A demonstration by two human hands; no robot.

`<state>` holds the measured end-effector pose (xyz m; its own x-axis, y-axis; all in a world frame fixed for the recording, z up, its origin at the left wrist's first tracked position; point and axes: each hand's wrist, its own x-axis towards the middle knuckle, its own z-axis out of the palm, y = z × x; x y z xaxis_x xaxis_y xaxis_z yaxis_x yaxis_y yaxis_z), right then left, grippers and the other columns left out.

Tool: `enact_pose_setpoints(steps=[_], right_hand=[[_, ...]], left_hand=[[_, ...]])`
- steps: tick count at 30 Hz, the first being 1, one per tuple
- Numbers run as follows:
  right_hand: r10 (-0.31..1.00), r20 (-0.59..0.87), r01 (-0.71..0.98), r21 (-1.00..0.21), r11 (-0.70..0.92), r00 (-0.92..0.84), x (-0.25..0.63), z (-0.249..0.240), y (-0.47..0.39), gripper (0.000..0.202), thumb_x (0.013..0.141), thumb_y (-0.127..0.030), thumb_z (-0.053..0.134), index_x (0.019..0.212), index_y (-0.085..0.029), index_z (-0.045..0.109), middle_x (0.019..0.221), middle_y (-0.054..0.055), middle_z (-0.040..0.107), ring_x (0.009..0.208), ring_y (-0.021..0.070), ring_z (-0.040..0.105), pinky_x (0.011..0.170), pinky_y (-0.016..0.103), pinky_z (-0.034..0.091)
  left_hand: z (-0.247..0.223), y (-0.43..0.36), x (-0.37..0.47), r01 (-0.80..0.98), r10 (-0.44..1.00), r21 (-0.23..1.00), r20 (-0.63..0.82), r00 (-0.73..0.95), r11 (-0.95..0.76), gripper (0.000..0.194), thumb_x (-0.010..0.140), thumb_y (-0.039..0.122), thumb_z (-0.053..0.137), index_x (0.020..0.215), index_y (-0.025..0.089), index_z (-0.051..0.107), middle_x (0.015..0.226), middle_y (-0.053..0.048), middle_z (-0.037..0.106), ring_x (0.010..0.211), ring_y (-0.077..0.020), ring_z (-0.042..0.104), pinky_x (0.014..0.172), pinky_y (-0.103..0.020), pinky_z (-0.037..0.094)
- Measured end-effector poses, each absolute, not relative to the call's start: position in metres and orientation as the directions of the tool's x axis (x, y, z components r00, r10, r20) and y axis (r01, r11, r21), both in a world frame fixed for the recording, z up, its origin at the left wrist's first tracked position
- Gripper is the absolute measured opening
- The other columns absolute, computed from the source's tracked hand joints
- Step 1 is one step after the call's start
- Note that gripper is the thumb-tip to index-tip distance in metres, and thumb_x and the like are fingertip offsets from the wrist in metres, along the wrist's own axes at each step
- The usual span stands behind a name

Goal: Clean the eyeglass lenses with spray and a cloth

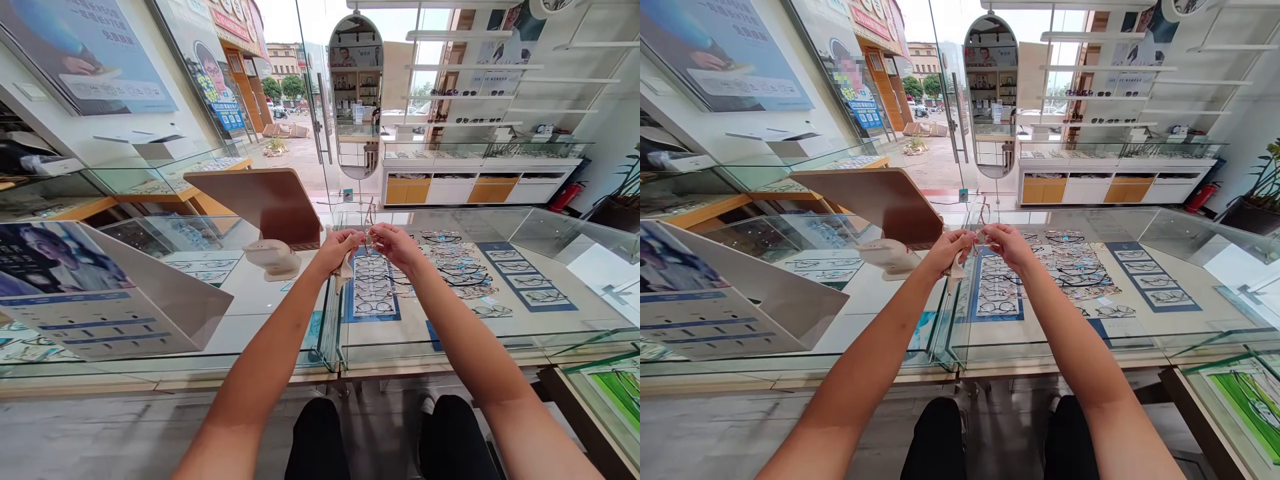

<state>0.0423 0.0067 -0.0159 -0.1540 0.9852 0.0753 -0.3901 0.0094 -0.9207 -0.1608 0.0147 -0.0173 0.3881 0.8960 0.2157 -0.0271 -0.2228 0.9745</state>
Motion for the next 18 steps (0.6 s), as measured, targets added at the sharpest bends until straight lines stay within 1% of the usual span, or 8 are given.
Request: enact_pose_setpoints(steps=[3, 5, 9, 11, 15, 18], right_hand=[[0.980, 0.093, -0.329, -0.944, 0.031, -0.174, 0.040, -0.017, 0.005, 0.046, 0.060, -0.054, 0.107, 0.082, -0.023, 0.082, 0.078, -0.003, 0.071, 0.075, 0.0099, 0.059, 0.069, 0.023, 0.048], [0.982, 0.106, -0.338, -0.940, 0.047, -0.159, 0.037, -0.017, 0.004, 0.044, 0.062, -0.054, 0.106, 0.083, -0.023, 0.082, 0.080, -0.003, 0.073, 0.074, 0.0095, 0.059, 0.070, 0.023, 0.048], [0.988, 0.102, -0.449, -0.893, 0.039, -0.117, 0.033, -0.016, 0.003, 0.044, 0.060, -0.049, 0.107, 0.085, -0.025, 0.080, 0.089, -0.002, 0.077, 0.076, 0.0106, 0.063, 0.070, 0.024, 0.050], [0.991, 0.087, -0.504, -0.864, 0.027, -0.097, 0.034, -0.014, 0.004, 0.045, 0.060, -0.046, 0.107, 0.086, -0.025, 0.078, 0.090, -0.002, 0.077, 0.077, 0.0115, 0.064, 0.070, 0.025, 0.052], [0.997, 0.070, -0.590, -0.807, 0.031, -0.042, 0.042, -0.009, 0.006, 0.041, 0.065, -0.041, 0.107, 0.089, -0.027, 0.076, 0.091, -0.003, 0.078, 0.079, 0.0132, 0.066, 0.073, 0.027, 0.055], [0.997, 0.072, -0.630, -0.775, 0.048, -0.013, 0.045, -0.006, 0.006, 0.039, 0.068, -0.038, 0.107, 0.089, -0.028, 0.076, 0.094, -0.004, 0.080, 0.084, 0.0142, 0.069, 0.075, 0.028, 0.056]], left_hand=[[-0.018, 0.015, -0.161, -0.044, 0.893, 0.968, 0.245, 0.377, -0.247, 0.053, 0.080, 0.072, 0.089, 0.082, 0.022, 0.069, 0.060, 0.004, 0.051, 0.051, -0.0118, 0.044, 0.050, -0.028, 0.034], [-0.018, 0.015, -0.161, -0.057, 0.895, 0.964, 0.264, 0.359, -0.261, 0.051, 0.080, 0.069, 0.090, 0.084, 0.023, 0.069, 0.060, 0.004, 0.054, 0.051, -0.0120, 0.045, 0.051, -0.028, 0.036], [-0.017, 0.016, -0.160, -0.085, 0.906, 0.961, 0.278, 0.320, -0.265, 0.051, 0.080, 0.067, 0.090, 0.086, 0.023, 0.065, 0.066, 0.001, 0.065, 0.051, -0.0113, 0.047, 0.052, -0.027, 0.035], [-0.017, 0.018, -0.160, -0.110, 0.907, 0.957, 0.291, 0.304, -0.270, 0.051, 0.080, 0.066, 0.090, 0.086, 0.023, 0.063, 0.069, -0.001, 0.070, 0.051, -0.0107, 0.047, 0.052, -0.027, 0.034], [-0.019, 0.022, -0.160, -0.195, 0.923, 0.944, 0.308, 0.231, -0.266, 0.053, 0.077, 0.061, 0.091, 0.088, 0.024, 0.055, 0.072, -0.001, 0.075, 0.048, -0.0095, 0.045, 0.051, -0.026, 0.031], [-0.020, 0.023, -0.161, -0.252, 0.944, 0.938, 0.283, 0.169, -0.237, 0.055, 0.074, 0.059, 0.091, 0.089, 0.026, 0.050, 0.076, -0.001, 0.078, 0.047, -0.0089, 0.044, 0.049, -0.025, 0.031]])
